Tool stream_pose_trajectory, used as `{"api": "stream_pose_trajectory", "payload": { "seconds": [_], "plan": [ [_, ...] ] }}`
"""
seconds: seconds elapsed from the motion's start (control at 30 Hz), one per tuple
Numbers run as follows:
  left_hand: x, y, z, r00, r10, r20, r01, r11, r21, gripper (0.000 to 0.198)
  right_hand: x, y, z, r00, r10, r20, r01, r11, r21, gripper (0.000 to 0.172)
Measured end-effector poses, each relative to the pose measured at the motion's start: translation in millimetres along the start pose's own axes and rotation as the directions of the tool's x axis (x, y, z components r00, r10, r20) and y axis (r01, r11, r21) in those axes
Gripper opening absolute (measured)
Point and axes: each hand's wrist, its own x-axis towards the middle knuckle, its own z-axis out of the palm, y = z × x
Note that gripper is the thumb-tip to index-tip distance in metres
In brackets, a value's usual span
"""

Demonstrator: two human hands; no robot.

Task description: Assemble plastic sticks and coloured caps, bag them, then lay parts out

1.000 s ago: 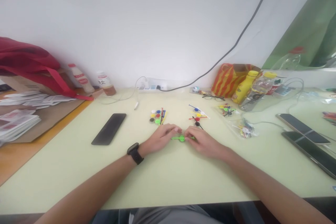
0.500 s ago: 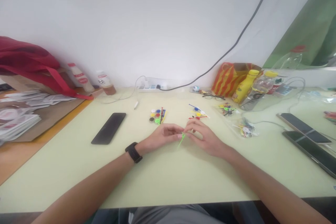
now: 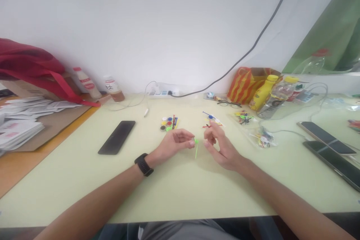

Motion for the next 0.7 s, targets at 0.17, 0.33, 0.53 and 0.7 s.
{"api": "stream_pose_trajectory", "payload": {
  "seconds": [0.17, 0.33, 0.53, 0.7],
  "plan": [
    [-1, 2, 1.4, 1.0, 0.024, -0.013, -0.024, 1.0, 0.003, 0.033, 2, -1, -4, 0.992, 0.128, 0.011, -0.129, 0.988, 0.09, 0.032],
    [-1, 2, 2.0, 0.999, 0.025, -0.024, -0.025, 1.0, 0.011, 0.034, 9, -7, -11, 0.97, 0.24, 0.049, -0.245, 0.945, 0.217, 0.055],
    [-2, -1, 2.3, 1.0, 0.027, -0.012, -0.027, 0.999, 0.018, 0.035, 12, -11, -1, 0.962, 0.267, 0.067, -0.274, 0.909, 0.314, 0.024],
    [-2, -5, 2.0, 1.0, 0.024, 0.007, -0.024, 0.999, 0.033, 0.034, 12, -11, 5, 0.954, 0.283, 0.097, -0.299, 0.906, 0.3, 0.021]
  ]
}}
